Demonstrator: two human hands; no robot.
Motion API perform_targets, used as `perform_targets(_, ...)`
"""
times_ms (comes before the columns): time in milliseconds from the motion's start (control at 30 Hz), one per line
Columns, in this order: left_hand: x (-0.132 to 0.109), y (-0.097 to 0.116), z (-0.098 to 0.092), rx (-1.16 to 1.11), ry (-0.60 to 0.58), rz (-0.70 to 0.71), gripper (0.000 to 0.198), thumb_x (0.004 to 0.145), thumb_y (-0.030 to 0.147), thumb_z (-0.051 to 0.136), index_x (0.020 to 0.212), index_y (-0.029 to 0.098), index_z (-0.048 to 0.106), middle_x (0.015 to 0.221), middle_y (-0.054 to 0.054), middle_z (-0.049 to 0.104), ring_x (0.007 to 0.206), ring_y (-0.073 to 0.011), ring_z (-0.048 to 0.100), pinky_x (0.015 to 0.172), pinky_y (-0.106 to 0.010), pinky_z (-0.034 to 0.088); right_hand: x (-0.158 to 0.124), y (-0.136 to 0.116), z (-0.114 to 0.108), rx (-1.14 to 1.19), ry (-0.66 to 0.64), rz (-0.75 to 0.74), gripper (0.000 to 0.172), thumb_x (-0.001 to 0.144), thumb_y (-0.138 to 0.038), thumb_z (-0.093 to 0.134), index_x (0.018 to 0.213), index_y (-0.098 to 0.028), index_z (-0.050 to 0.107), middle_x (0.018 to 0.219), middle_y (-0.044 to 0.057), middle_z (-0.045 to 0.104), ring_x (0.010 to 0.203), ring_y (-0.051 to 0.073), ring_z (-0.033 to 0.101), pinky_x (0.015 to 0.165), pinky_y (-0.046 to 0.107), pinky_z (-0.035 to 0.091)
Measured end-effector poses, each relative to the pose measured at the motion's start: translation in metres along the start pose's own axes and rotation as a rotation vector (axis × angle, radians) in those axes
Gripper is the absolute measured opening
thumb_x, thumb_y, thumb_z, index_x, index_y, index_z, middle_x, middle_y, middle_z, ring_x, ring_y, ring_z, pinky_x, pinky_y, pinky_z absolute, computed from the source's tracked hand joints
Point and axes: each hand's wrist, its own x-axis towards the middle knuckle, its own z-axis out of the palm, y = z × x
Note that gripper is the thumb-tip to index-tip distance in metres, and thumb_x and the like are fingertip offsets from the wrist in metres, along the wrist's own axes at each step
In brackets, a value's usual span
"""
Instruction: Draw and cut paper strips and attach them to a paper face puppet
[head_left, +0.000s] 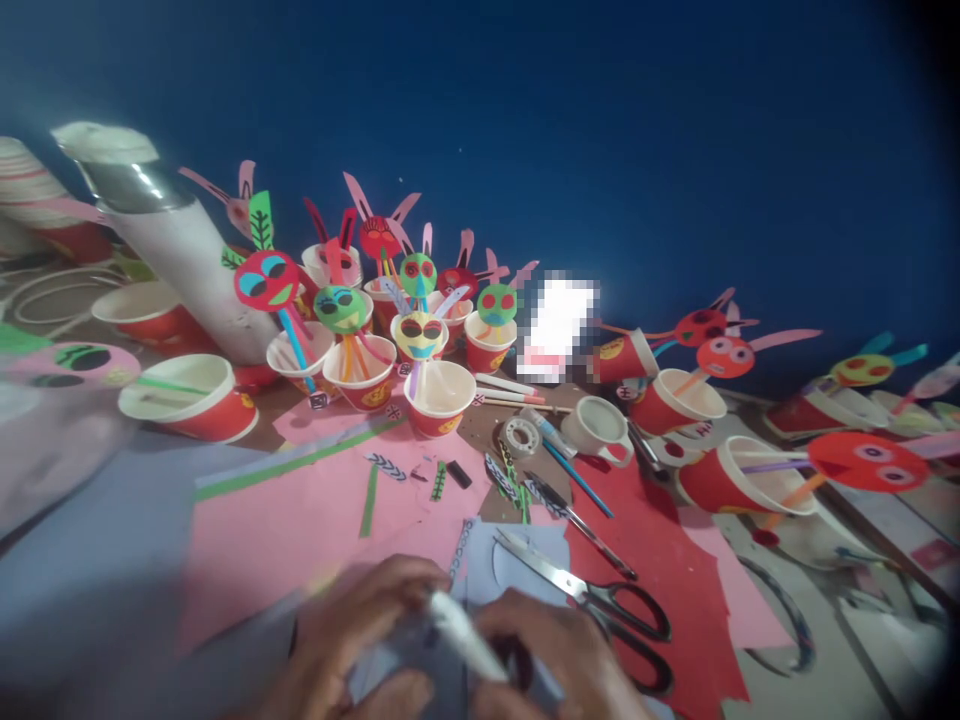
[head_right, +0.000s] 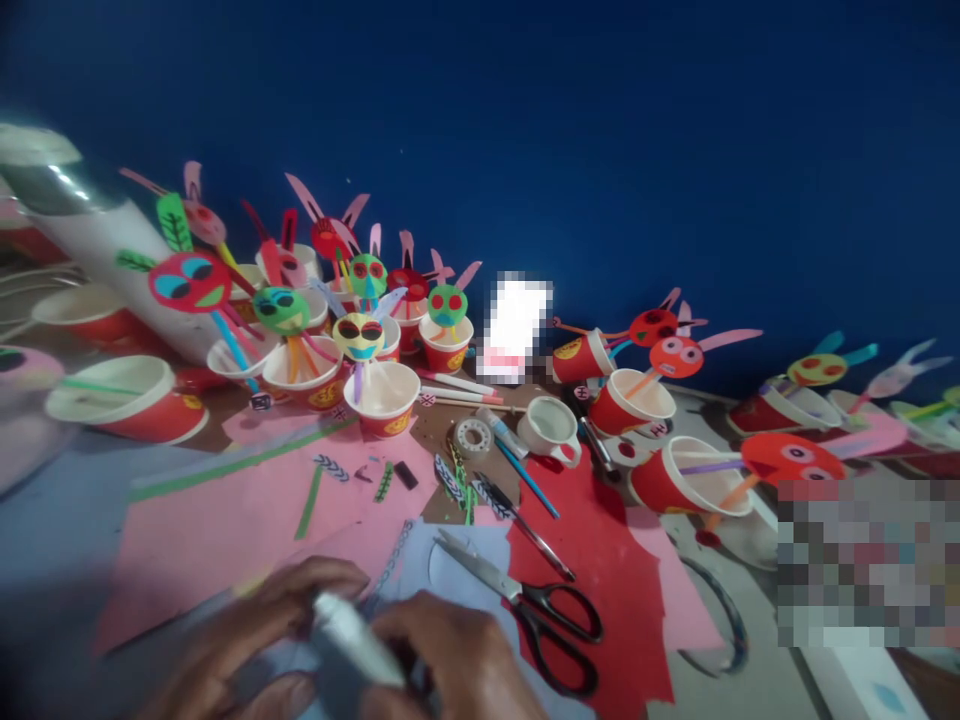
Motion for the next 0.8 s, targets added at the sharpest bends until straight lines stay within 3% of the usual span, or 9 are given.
perform_targets(100, -0.003, 0.000, 0.002, -0.142, -0.030, -0.101, 0.032, 0.088, 0.032, 0.049, 0.120, 0.031, 0.051, 0.124, -0.002, 0.057, 0.110, -0.0182, 0.056, 0.083, -0.024, 0.053, 0.015, -0.016, 0.013, 0.117, -0.078, 0.004, 0.026, 0.080, -0.034, 0.059, 0.101, -0.019, 0.063, 0.071, 0.000, 0.066, 0.054, 0.010, 0.056, 0.049, 0.018, 0.043)
perform_targets(233, 0.003, -0.002, -0.006, -0.284, 0.035, -0.259, 0.028, 0.090, 0.036, 0.042, 0.111, 0.027, 0.058, 0.120, -0.004, 0.059, 0.107, -0.0208, 0.057, 0.088, -0.032, 0.049, 0.032, -0.019, -0.009, 0.096, -0.093, -0.200, 0.027, 0.084, -0.044, 0.055, 0.086, -0.021, 0.067, 0.083, 0.002, 0.068, 0.076, 0.013, 0.062, 0.070, 0.022, 0.047)
perform_targets(300, 0.009, 0.000, -0.011, -0.452, 0.036, -0.391, 0.030, 0.091, 0.041, 0.038, 0.100, 0.023, 0.061, 0.099, -0.004, 0.066, 0.084, -0.0171, 0.062, 0.075, -0.028, 0.052, 0.045, -0.011, -0.026, -0.073, 0.043, -0.092, 0.018, 0.088, -0.034, 0.052, 0.088, -0.023, 0.066, 0.076, -0.002, 0.067, 0.068, 0.011, 0.061, 0.062, 0.021, 0.045)
perform_targets(367, 0.015, 0.004, -0.013, -0.607, -0.031, -0.462, 0.036, 0.090, 0.046, 0.038, 0.080, 0.019, 0.060, 0.075, -0.003, 0.065, 0.068, -0.0138, 0.058, 0.067, -0.025, 0.049, 0.061, -0.001, -0.036, -0.365, 0.200, 0.033, 0.015, 0.088, -0.028, 0.051, 0.088, -0.022, 0.065, 0.077, 0.001, 0.067, 0.070, 0.014, 0.061, 0.063, 0.025, 0.043)
perform_targets(467, 0.021, 0.011, -0.013, -0.652, -0.100, -0.537, 0.037, 0.085, 0.049, 0.042, 0.067, 0.018, 0.052, 0.055, 0.002, 0.051, 0.055, -0.0103, 0.047, 0.059, -0.022, 0.042, 0.088, 0.014, -0.033, -0.714, 0.248, 0.113, 0.015, 0.083, -0.032, 0.057, 0.084, -0.019, 0.065, 0.080, 0.005, 0.066, 0.073, 0.019, 0.062, 0.061, 0.028, 0.042)
perform_targets(533, 0.024, 0.013, -0.012, -0.602, -0.108, -0.595, 0.035, 0.083, 0.047, 0.045, 0.063, 0.018, 0.047, 0.053, 0.005, 0.043, 0.053, -0.0093, 0.041, 0.056, -0.021, 0.038, 0.100, 0.020, -0.025, -0.770, 0.249, 0.116, 0.017, 0.084, -0.032, 0.056, 0.083, -0.018, 0.065, 0.082, 0.008, 0.066, 0.076, 0.022, 0.062, 0.060, 0.029, 0.042)
perform_targets(700, 0.028, 0.008, -0.014, -0.603, -0.113, -0.654, 0.030, 0.082, 0.044, 0.046, 0.067, 0.018, 0.048, 0.056, 0.006, 0.037, 0.052, -0.0080, 0.036, 0.051, -0.019, 0.033, 0.093, 0.021, -0.028, -0.702, 0.233, 0.042, 0.013, 0.085, -0.023, 0.053, 0.090, -0.022, 0.065, 0.089, 0.003, 0.067, 0.086, 0.020, 0.062, 0.071, 0.030, 0.044)
perform_targets(800, 0.028, 0.002, -0.015, -0.562, -0.121, -0.620, 0.032, 0.085, 0.042, 0.046, 0.069, 0.016, 0.054, 0.058, 0.005, 0.041, 0.053, -0.0076, 0.038, 0.051, -0.018, 0.034, 0.073, 0.016, -0.039, -0.407, 0.187, 0.037, 0.012, 0.086, -0.024, 0.052, 0.090, -0.022, 0.063, 0.080, 0.000, 0.067, 0.075, 0.016, 0.061, 0.066, 0.026, 0.045)
